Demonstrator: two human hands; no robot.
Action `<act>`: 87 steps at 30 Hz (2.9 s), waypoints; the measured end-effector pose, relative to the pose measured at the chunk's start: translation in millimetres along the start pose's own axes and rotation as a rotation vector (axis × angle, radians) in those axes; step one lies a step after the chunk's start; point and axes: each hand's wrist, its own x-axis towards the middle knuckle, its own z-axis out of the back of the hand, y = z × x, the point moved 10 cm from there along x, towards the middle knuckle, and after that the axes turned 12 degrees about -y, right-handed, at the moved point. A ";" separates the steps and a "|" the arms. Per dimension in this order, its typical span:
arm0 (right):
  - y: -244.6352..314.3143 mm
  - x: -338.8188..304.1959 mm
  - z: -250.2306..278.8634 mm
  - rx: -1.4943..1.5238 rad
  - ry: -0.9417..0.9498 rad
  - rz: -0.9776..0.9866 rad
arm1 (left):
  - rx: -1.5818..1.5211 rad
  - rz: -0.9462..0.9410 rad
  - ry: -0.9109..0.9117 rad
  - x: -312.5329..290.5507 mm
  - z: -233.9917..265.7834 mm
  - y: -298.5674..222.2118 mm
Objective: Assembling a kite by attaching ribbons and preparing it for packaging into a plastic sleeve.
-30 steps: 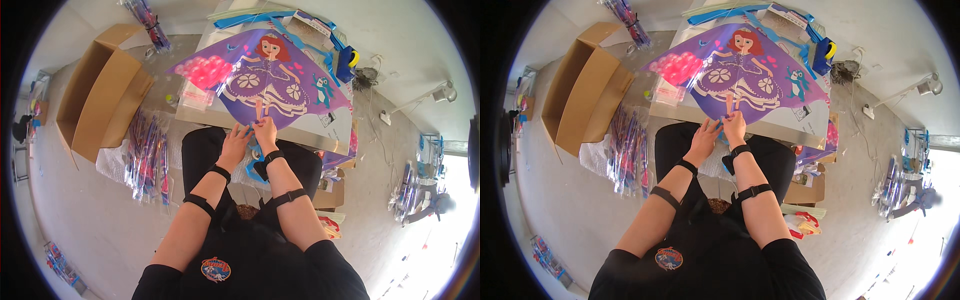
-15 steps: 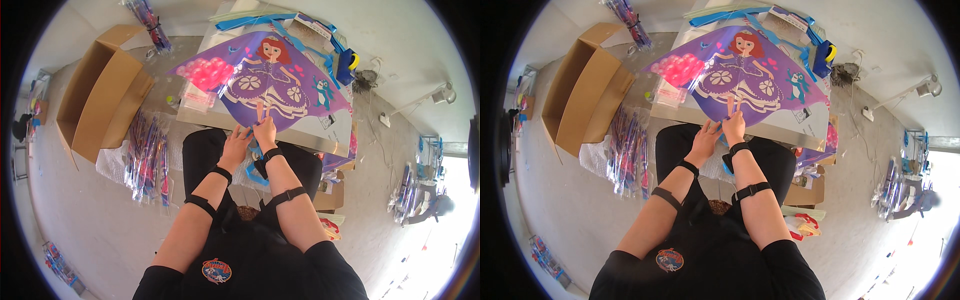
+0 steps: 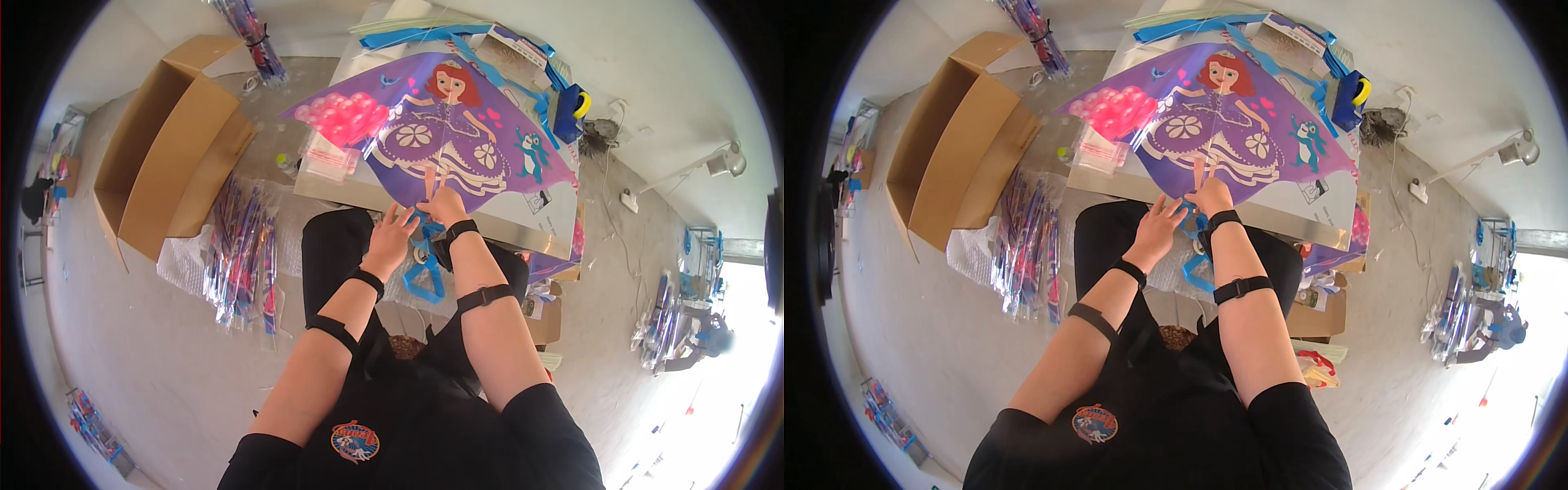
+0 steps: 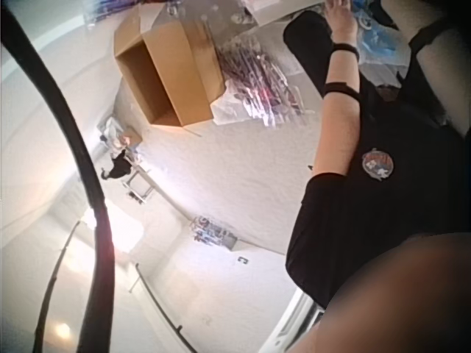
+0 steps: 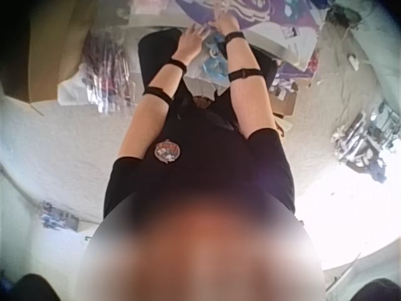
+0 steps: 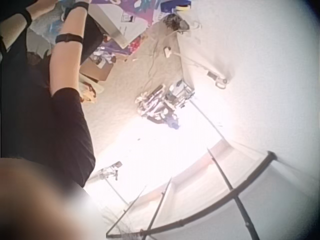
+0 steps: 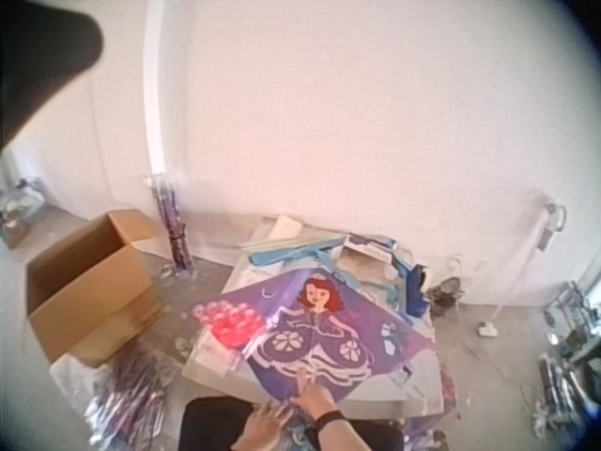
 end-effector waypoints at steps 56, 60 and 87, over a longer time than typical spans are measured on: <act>13.8 -31.0 39.4 -0.179 -0.688 0.481 | 0.126 0.083 0.131 18.5 -26.1 34.9; 22.5 -29.5 28.4 -0.259 -0.591 0.461 | 0.109 0.081 0.130 18.1 -20.1 36.3; -73.1 -115.4 61.9 0.703 -0.717 0.118 | -0.576 0.039 -0.310 12.9 79.1 -38.8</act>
